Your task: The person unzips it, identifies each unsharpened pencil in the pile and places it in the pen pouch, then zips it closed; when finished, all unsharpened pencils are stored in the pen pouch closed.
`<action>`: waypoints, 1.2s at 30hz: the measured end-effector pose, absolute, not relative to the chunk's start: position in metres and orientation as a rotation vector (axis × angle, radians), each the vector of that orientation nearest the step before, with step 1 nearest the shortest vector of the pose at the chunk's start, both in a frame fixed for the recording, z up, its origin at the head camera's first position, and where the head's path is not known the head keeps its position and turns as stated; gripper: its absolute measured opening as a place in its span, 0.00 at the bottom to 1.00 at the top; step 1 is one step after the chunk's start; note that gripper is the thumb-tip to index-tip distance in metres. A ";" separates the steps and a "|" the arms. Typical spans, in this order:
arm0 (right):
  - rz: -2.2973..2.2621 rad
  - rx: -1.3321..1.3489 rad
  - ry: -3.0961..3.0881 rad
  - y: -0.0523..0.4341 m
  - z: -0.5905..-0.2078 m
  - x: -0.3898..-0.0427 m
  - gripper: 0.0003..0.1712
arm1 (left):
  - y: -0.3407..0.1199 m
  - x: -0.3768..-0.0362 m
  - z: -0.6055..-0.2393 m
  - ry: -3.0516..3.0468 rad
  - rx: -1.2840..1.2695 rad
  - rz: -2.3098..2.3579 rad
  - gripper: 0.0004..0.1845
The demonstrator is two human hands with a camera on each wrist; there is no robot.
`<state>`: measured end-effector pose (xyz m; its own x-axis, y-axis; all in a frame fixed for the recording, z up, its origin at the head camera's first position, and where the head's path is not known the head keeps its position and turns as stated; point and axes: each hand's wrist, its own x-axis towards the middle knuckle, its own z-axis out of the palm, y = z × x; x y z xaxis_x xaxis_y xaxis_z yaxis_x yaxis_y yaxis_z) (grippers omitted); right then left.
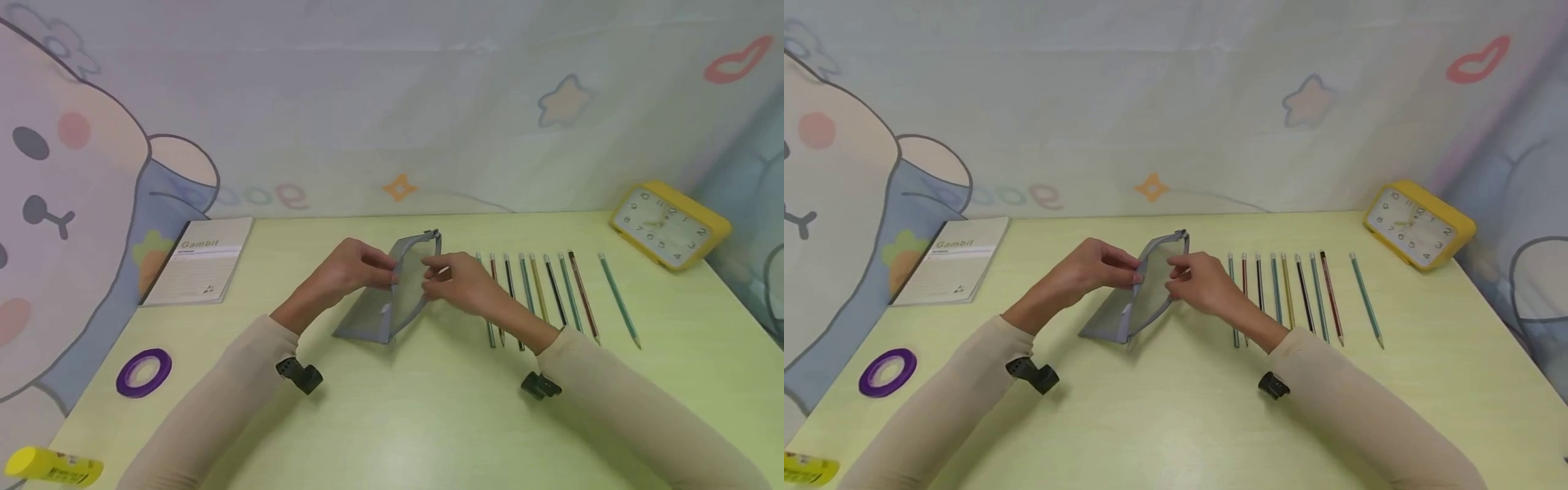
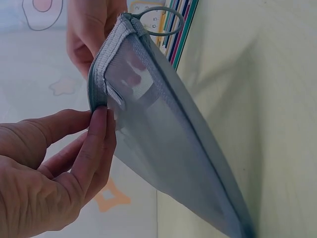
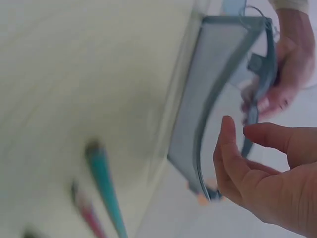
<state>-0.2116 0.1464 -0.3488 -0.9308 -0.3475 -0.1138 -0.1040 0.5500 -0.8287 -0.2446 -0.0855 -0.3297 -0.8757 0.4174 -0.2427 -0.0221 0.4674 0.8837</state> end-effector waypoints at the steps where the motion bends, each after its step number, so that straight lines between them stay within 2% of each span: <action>1: -1.300 -0.379 2.544 0.152 -0.346 -0.211 0.30 | -0.086 -0.245 -0.330 2.290 0.325 1.391 0.18; 6: -1.124 -0.400 2.668 0.190 -0.331 -0.210 0.25 | -0.087 -0.245 -0.332 2.286 0.310 1.403 0.18; 12: -0.833 -0.386 2.793 0.242 -0.319 -0.212 0.25 | -0.092 -0.243 -0.329 2.284 0.290 1.397 0.19; 20: -0.556 -0.279 2.890 0.298 -0.331 -0.211 0.26 | -0.096 -0.244 -0.325 2.270 0.278 1.426 0.18; 25: -0.496 -0.246 2.909 0.314 -0.349 -0.207 0.25 | -0.094 -0.245 -0.325 2.283 0.265 1.404 0.17; 29: -0.507 -0.225 2.892 0.317 -0.359 -0.207 0.16 | -0.092 -0.244 -0.325 2.294 0.263 1.386 0.17; 33: -0.527 -0.205 2.866 0.316 -0.364 -0.207 0.18 | -0.091 -0.244 -0.326 2.291 0.265 1.381 0.17; 36: -0.537 -0.210 2.871 0.313 -0.366 -0.207 0.09 | -0.090 -0.244 -0.327 2.291 0.269 1.384 0.17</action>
